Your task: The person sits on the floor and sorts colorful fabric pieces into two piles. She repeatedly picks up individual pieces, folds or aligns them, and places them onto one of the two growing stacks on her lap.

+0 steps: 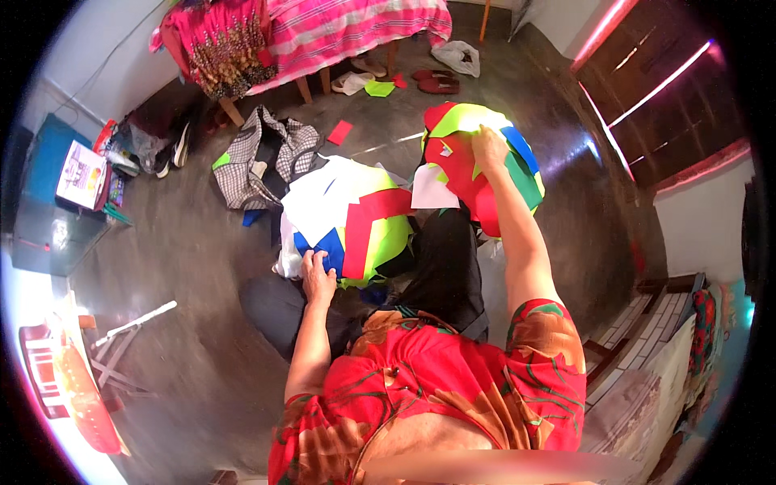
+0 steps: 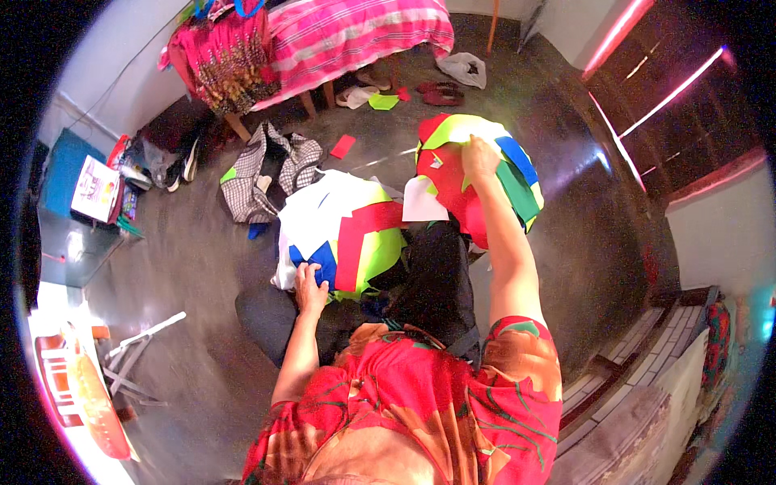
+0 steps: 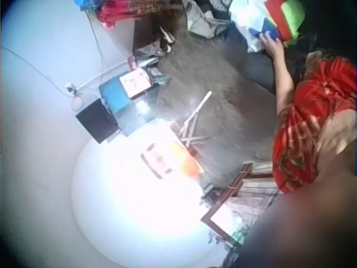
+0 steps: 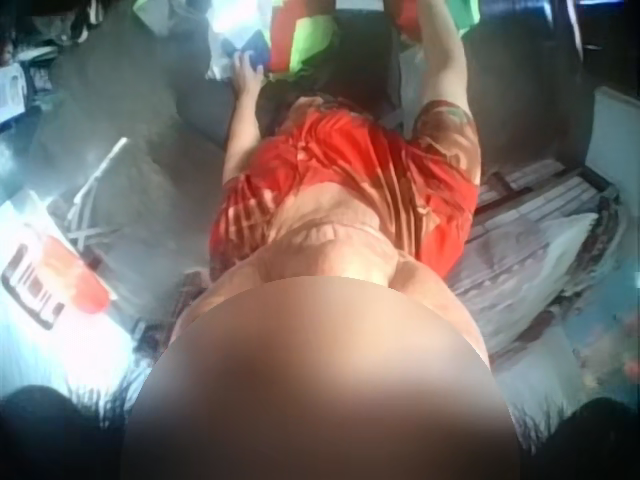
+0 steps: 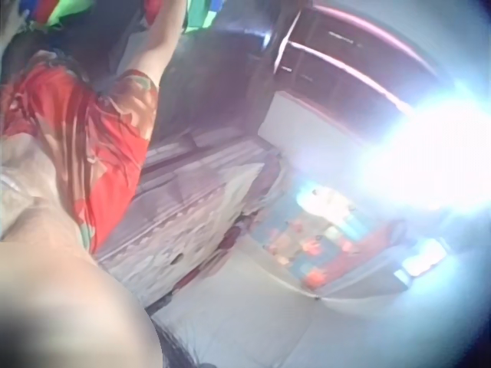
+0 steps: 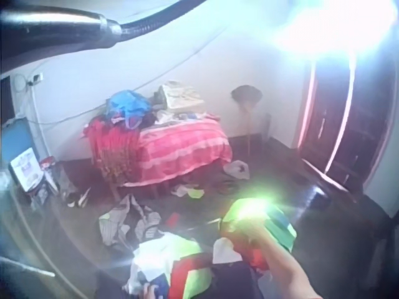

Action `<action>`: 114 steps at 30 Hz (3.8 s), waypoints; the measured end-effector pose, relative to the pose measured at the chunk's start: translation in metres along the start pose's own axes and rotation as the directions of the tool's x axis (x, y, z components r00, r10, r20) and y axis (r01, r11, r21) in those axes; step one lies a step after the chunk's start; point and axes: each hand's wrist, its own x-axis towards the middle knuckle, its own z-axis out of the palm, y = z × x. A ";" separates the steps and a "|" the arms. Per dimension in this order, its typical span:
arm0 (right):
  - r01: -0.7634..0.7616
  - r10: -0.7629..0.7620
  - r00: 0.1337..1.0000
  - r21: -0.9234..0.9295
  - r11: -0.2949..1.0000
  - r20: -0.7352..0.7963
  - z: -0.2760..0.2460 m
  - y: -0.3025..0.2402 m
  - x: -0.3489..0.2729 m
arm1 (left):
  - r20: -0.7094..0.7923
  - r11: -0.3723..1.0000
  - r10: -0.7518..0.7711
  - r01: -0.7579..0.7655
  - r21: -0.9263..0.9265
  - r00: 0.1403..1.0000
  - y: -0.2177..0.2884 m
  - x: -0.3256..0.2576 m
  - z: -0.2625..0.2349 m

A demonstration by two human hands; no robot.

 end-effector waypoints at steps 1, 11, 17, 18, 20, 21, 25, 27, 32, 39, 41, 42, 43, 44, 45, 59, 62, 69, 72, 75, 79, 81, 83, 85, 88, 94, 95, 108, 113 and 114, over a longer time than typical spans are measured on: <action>0.005 -0.003 0.999 0.050 0.999 -0.042 -0.005 0.005 -0.002 | 0.000 1.000 0.023 -0.023 0.008 1.000 -0.002 -0.001 -0.001; -0.131 -0.189 0.968 0.975 0.180 0.165 -0.080 -0.021 -0.030 | -0.018 0.999 -0.019 0.018 -0.035 1.000 -0.007 -0.007 -0.003; -0.672 -0.483 0.681 0.732 -0.113 0.551 -0.071 -0.052 -0.127 | -0.111 0.999 -0.031 0.032 0.010 0.993 -0.009 -0.009 -0.003; -0.714 -0.560 0.607 0.696 -0.072 0.564 -0.076 -0.061 -0.140 | -0.198 0.998 -0.034 0.044 0.047 0.980 -0.002 -0.012 -0.007; -0.788 -0.547 0.536 0.614 -0.050 0.643 -0.039 -0.040 -0.161 | -0.236 1.000 0.009 -0.004 0.023 0.972 0.015 -0.006 -0.019; -0.779 -0.552 0.534 0.627 -0.026 0.641 -0.022 -0.031 -0.167 | -0.203 1.000 0.013 -0.015 -0.005 0.979 0.027 -0.006 -0.027; -0.865 -0.538 0.474 0.484 -0.135 0.697 -0.014 -0.029 -0.190 | -0.039 0.935 0.040 -0.052 -0.352 0.998 0.047 -0.006 -0.023; -0.844 -0.476 0.510 0.524 -0.116 0.716 -0.018 -0.032 -0.192 | 0.264 0.732 -0.044 0.211 -0.647 0.963 0.057 -0.004 -0.013; -0.802 -0.671 0.420 0.596 0.040 0.611 -0.025 -0.033 -0.195 | 0.695 0.124 0.058 0.685 -0.718 0.717 0.080 0.000 0.026; -0.838 -0.724 0.282 0.529 0.133 0.629 -0.014 -0.032 -0.196 | 0.812 -0.017 0.253 0.841 -0.540 0.526 0.108 0.004 0.046; -0.833 -0.746 0.254 0.531 0.154 0.616 -0.012 -0.032 -0.194 | 0.784 -0.047 0.308 0.831 -0.554 0.539 0.109 0.002 0.045; -0.831 -0.756 0.240 0.532 0.165 0.609 -0.011 -0.032 -0.193 | 0.762 -0.073 0.293 0.808 -0.585 0.578 0.109 0.001 0.044; -0.828 -0.744 0.244 0.533 0.173 0.622 -0.010 -0.032 -0.192 | 0.740 -0.096 0.276 0.783 -0.614 0.614 0.109 0.001 0.038; -0.826 -0.732 0.248 0.533 0.182 0.635 -0.009 -0.032 -0.192 | 0.716 -0.119 0.258 0.756 -0.643 0.649 0.110 0.002 0.034; -0.824 -0.719 0.253 0.534 0.191 0.648 -0.008 -0.032 -0.191 | 0.670 -0.172 0.215 0.703 -0.690 0.711 0.109 0.005 0.036; -0.827 -0.648 0.448 0.562 -0.037 0.616 -0.010 -0.047 -0.190 | 0.445 0.375 -0.434 0.606 -0.701 0.783 0.026 0.009 0.034; -0.824 -0.641 0.451 0.565 -0.031 0.622 -0.019 -0.053 -0.191 | 0.435 0.424 -0.411 0.590 -0.687 0.801 0.026 0.007 0.036; -0.795 -0.665 0.446 0.607 0.013 0.599 -0.016 -0.054 -0.193 | 0.239 0.599 -0.391 0.443 -0.667 0.889 0.021 -0.005 0.046; -0.787 -0.637 0.439 0.614 0.068 0.633 -0.018 -0.053 -0.192 | 0.009 0.823 -0.463 0.433 -0.368 0.887 0.034 -0.012 0.038; -0.779 -0.593 0.468 0.623 0.072 0.655 -0.017 -0.052 -0.193 | -0.139 0.946 -0.233 0.191 -0.263 0.963 0.049 -0.009 0.028; -0.800 -0.564 0.456 0.595 0.080 0.689 -0.013 -0.049 -0.193 | 0.438 0.585 -0.118 0.419 -0.694 0.891 0.088 0.004 -0.001; -0.792 -0.542 0.442 0.595 0.138 0.715 -0.020 -0.052 -0.193 | 0.616 0.411 0.050 0.545 -0.730 0.786 0.101 0.007 0.001; -0.809 -0.648 0.389 0.580 0.101 0.655 -0.018 -0.052 -0.193 | 0.645 0.351 0.116 0.576 -0.738 0.755 0.120 0.008 0.003; -0.815 -0.654 0.380 0.571 0.098 0.654 -0.018 -0.053 -0.194 | 0.667 0.285 0.147 0.615 -0.735 0.730 0.133 0.009 0.004; -0.770 -0.565 0.467 0.627 0.119 0.681 -0.022 -0.058 -0.201 | 0.603 0.229 0.149 0.566 -0.792 0.784 0.126 0.012 0.019; -0.838 -0.669 0.435 0.543 -0.056 0.602 -0.021 -0.060 -0.197 | 0.403 0.130 -0.099 0.413 -0.901 0.910 0.087 0.045 0.011; -0.826 -0.638 0.464 0.561 -0.060 0.615 -0.020 -0.061 -0.199 | 0.391 0.156 -0.102 0.403 -0.902 0.915 0.083 0.057 0.007; -0.803 -0.659 0.540 0.555 -0.218 0.523 -0.011 -0.052 -0.196 | 0.351 0.112 -0.099 0.361 -0.926 0.931 0.119 0.069 0.041; -0.803 -0.673 0.539 0.550 -0.228 0.507 -0.012 -0.052 -0.197 | 0.583 0.240 -0.367 0.679 -0.693 0.725 0.089 0.037 0.065; -0.805 -0.675 0.536 0.547 -0.228 0.507 -0.013 -0.052 -0.197 | 0.574 0.250 -0.366 0.671 -0.698 0.733 0.084 0.035 0.068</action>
